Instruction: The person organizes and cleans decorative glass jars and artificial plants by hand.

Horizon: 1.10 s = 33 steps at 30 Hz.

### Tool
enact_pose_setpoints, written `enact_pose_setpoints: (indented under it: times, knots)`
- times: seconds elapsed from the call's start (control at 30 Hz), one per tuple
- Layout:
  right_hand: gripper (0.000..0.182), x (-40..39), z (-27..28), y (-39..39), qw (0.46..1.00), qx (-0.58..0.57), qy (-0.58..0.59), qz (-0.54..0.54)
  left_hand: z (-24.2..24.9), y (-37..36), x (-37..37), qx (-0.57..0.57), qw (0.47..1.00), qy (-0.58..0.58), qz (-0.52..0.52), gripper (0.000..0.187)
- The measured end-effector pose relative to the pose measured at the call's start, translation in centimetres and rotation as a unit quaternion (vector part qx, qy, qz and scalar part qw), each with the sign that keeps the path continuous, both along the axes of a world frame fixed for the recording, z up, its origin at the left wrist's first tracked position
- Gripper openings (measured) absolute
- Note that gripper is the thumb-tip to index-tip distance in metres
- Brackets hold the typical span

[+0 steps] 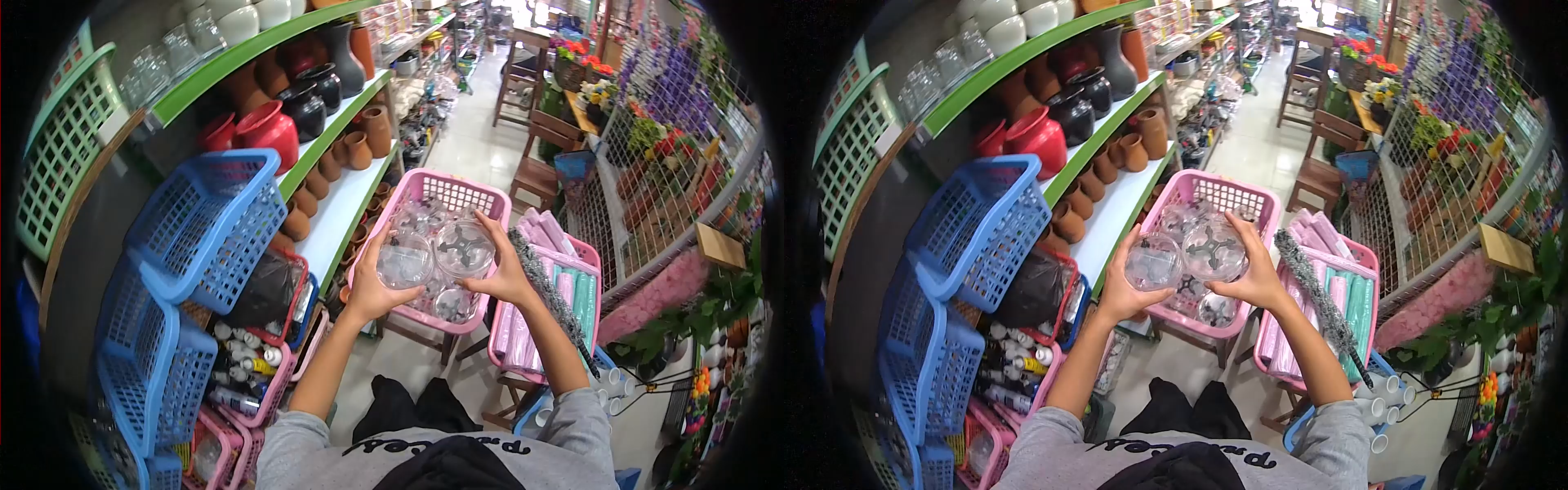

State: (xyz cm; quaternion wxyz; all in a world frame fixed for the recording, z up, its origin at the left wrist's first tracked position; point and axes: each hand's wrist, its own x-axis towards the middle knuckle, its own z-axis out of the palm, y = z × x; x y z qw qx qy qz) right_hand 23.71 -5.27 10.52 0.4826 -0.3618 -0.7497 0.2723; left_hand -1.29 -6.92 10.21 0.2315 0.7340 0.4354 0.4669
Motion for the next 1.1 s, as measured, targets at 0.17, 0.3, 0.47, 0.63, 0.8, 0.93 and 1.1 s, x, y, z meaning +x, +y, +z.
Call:
enact_pose_setpoints:
  times: [0.17,0.3,0.47,0.63,0.8,0.93,1.1]
  knots:
    - [0.099,-2.7,0.9,-2.5,0.999,0.001,-0.010,0.053,0.9,-4.7,-2.8,-0.022,0.999,-0.013,0.025,0.104]
    - [0.101,-5.4,2.1,-4.7,0.995,0.019,-0.035,0.093,2.5,-8.9,-5.6,0.021,0.997,0.028,0.067,0.103]
    - [0.106,-10.7,2.6,-9.5,0.981,-0.053,0.069,0.172,3.5,-15.8,-9.8,0.034,0.993,0.010,0.109,0.105]
    - [0.103,-15.7,2.5,-15.7,0.963,-0.067,0.085,0.245,4.3,-25.6,-13.9,0.030,0.986,0.048,0.157,0.103]
    - [0.102,-20.6,2.7,-22.1,0.935,-0.098,0.095,0.327,5.7,-36.1,-16.9,0.031,0.966,0.111,0.230,0.097]
    - [0.101,-24.6,4.1,-26.8,0.912,-0.099,0.093,0.386,6.9,-43.0,-19.0,0.022,0.952,0.106,0.285,0.096]
    - [0.099,-29.6,4.7,-30.7,0.874,-0.101,0.082,0.468,8.1,-50.5,-20.3,0.004,0.926,0.078,0.368,0.098]
